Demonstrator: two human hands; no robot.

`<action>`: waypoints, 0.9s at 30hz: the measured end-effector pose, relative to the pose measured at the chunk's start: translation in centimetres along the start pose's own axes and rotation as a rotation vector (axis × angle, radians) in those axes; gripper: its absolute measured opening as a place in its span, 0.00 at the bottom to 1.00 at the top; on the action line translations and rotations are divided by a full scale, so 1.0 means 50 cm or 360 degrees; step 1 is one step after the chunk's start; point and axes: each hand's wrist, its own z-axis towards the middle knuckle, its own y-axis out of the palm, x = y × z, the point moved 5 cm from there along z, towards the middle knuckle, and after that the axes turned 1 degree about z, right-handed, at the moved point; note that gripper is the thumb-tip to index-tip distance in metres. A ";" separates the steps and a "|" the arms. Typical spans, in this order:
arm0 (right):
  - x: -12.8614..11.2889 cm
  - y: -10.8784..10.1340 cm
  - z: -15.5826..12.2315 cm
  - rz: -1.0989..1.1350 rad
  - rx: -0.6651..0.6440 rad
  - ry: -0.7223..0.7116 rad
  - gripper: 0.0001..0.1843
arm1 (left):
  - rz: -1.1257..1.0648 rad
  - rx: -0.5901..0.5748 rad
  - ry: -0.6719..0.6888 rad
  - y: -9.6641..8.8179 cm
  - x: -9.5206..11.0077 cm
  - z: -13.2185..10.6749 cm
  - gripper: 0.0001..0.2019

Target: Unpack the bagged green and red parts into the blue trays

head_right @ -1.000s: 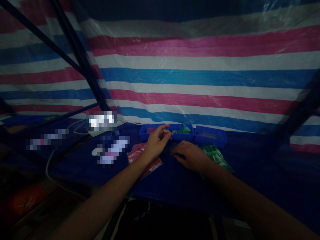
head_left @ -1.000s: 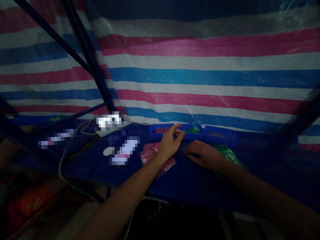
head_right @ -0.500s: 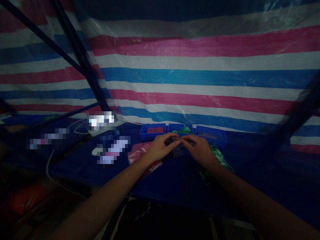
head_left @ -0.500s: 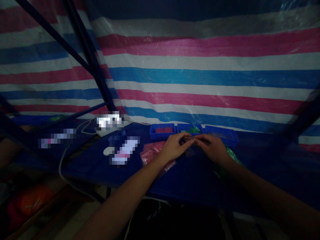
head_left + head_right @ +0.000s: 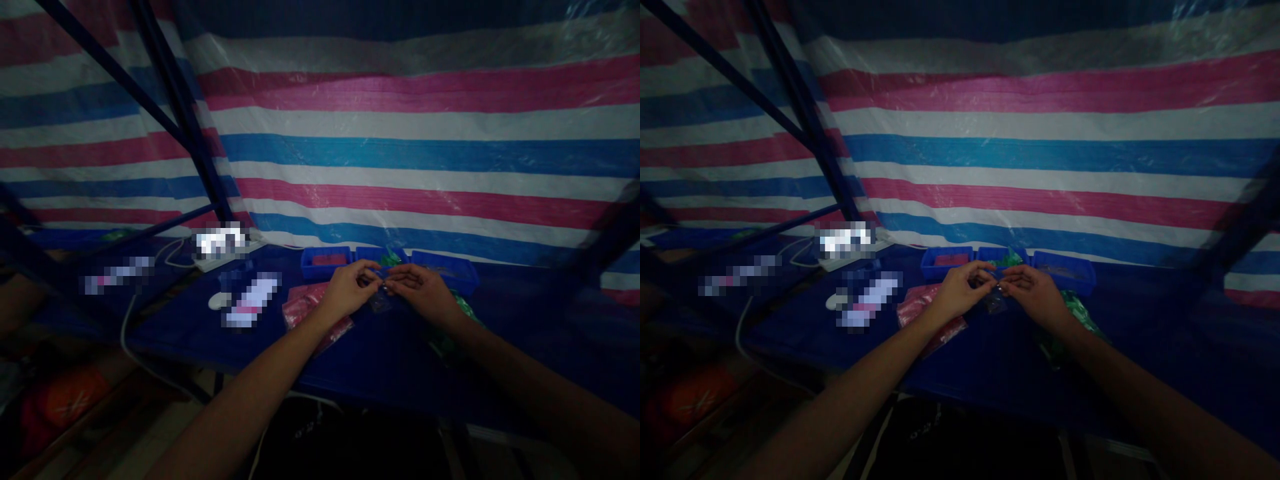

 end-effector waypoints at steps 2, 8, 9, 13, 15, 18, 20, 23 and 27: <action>0.003 -0.002 0.001 0.0002 0.0019 -0.0013 0.22 | 0.0034 -0.0014 0.0014 0.002 -0.001 0.000 0.17; 0.005 -0.005 0.001 0.0128 0.0032 0.0067 0.24 | 0.0048 0.0004 0.0052 0.003 -0.005 -0.001 0.16; 0.004 -0.005 0.000 0.0147 0.0028 0.0090 0.24 | 0.0050 0.0006 0.0059 0.004 -0.005 -0.001 0.16; -0.007 -0.010 -0.002 0.0102 0.0113 0.0081 0.23 | 0.0151 0.0179 0.0149 -0.004 -0.001 -0.002 0.21; -0.014 -0.016 -0.002 0.0022 0.0194 0.0045 0.21 | 0.0221 0.0329 0.0226 -0.014 0.007 -0.004 0.21; -0.015 -0.023 -0.001 -0.0091 0.0258 0.0013 0.21 | 0.0306 0.0305 0.0324 -0.016 0.021 -0.005 0.11; -0.011 -0.022 0.000 -0.0128 0.0241 -0.0025 0.20 | 0.0315 0.0170 0.0346 -0.009 0.027 -0.006 0.10; -0.005 -0.014 -0.001 -0.0133 0.0159 -0.0098 0.18 | 0.0257 0.0000 0.0331 0.005 0.031 -0.009 0.15; -0.005 0.004 -0.007 -0.0045 0.0007 -0.0101 0.17 | 0.0156 -0.0098 0.0316 0.012 0.029 -0.009 0.16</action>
